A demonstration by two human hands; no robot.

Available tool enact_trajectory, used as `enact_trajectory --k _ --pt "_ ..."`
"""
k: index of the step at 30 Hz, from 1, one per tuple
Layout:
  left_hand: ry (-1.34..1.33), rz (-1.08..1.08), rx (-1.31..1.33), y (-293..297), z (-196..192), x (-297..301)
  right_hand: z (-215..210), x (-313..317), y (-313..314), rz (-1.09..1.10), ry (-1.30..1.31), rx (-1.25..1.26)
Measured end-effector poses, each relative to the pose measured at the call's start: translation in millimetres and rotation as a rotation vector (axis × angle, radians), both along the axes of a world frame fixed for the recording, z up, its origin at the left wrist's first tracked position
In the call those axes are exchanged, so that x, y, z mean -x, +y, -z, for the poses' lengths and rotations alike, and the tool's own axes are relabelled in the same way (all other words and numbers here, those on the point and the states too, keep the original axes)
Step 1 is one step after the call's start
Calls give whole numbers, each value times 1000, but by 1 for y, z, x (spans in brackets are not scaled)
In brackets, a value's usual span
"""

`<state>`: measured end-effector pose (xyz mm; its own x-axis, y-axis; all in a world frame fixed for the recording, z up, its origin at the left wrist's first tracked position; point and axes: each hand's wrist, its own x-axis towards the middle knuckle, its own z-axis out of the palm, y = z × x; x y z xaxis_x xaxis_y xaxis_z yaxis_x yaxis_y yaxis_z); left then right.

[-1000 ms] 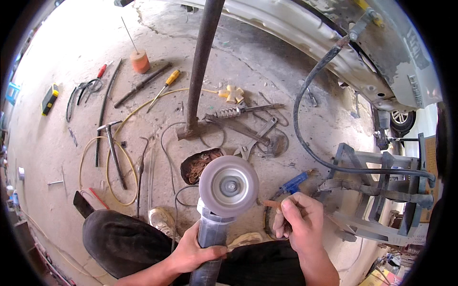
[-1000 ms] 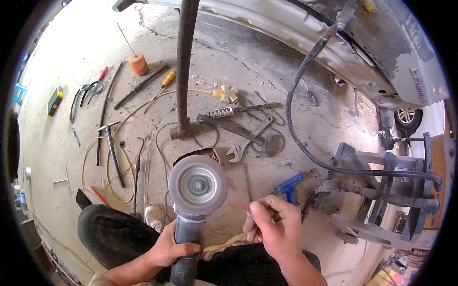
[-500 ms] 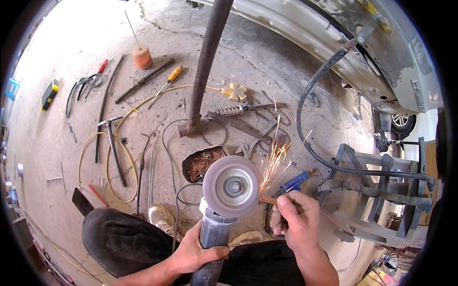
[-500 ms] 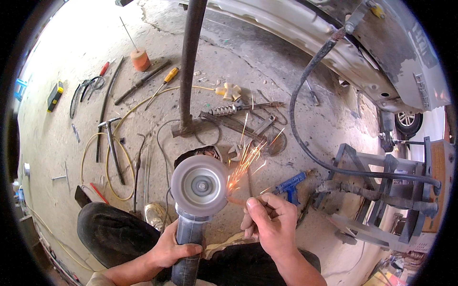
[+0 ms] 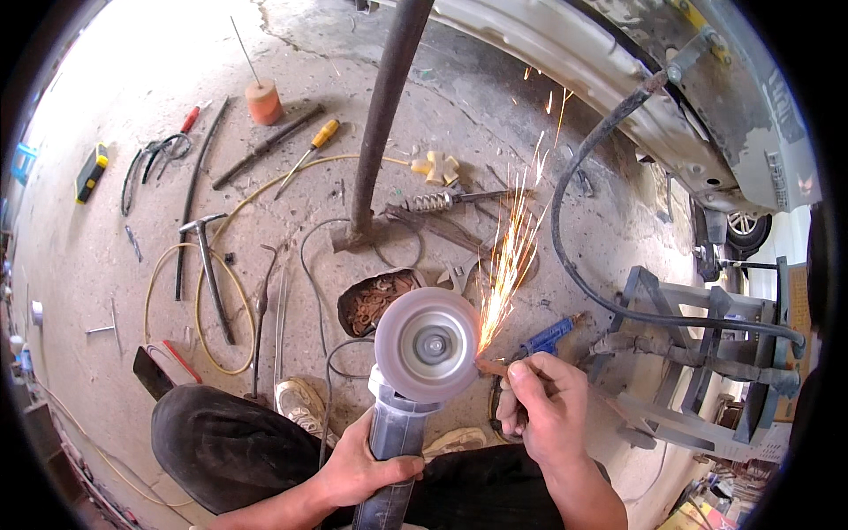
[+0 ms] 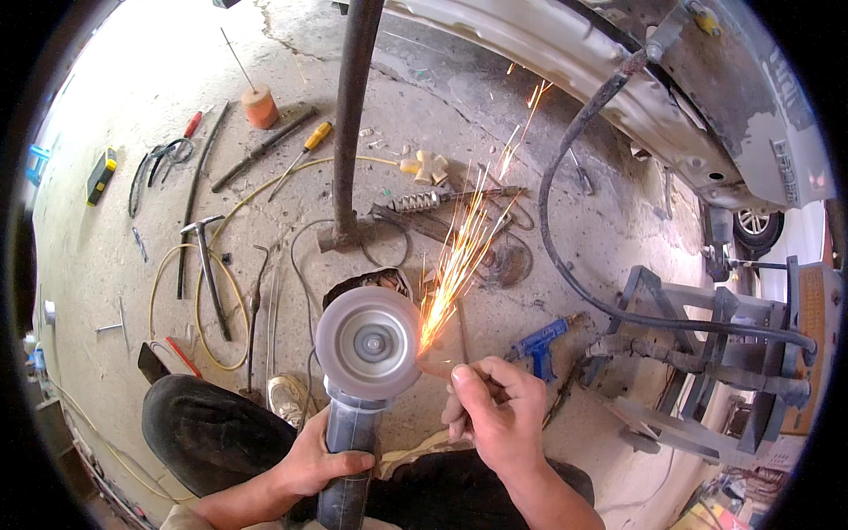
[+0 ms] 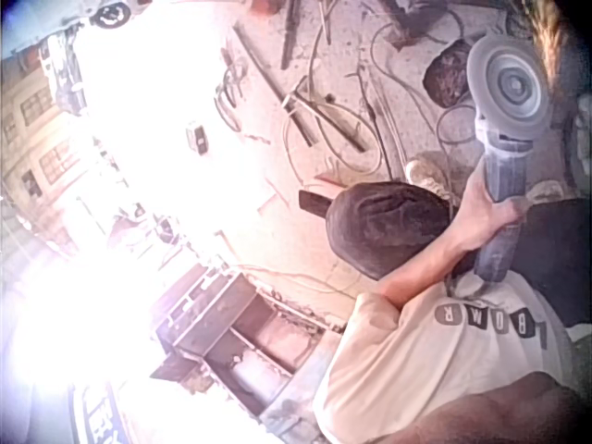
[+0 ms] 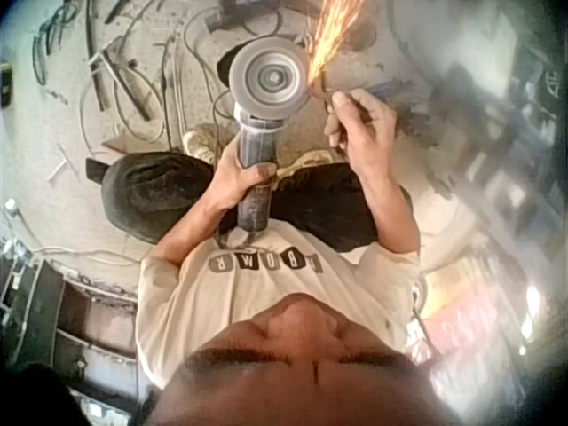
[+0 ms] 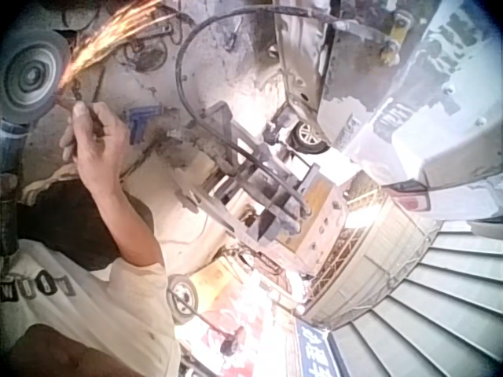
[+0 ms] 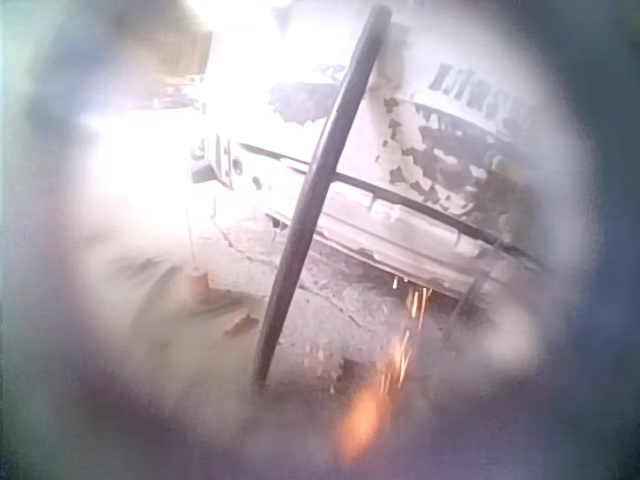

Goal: The person sits on the floor and uses an angle grinder to grind the ends of multiple small metal rods. They pick up a rod, hold it against the spinning disc to create sparks, and then place it down before repeating the process with another rod.

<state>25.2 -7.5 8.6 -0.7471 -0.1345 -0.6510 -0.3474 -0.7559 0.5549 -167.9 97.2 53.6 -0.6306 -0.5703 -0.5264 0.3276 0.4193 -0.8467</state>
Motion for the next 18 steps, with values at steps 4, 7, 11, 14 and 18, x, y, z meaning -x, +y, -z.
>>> enact_trajectory --k 4,7,11,14,18 --pt "-1 4 0 0 1 0 2 1 2 2 4 0" --pt "-6 4 -11 -1 0 1 3 2 2 4 -8 5" --pt "19 -17 -30 2 6 -1 2 1 0 -1 -18 5" --pt "8 -23 -54 2 7 -2 3 1 -1 -20 7 -26" --pt "14 -29 -41 1 6 -2 0 6 6 -26 228 31"
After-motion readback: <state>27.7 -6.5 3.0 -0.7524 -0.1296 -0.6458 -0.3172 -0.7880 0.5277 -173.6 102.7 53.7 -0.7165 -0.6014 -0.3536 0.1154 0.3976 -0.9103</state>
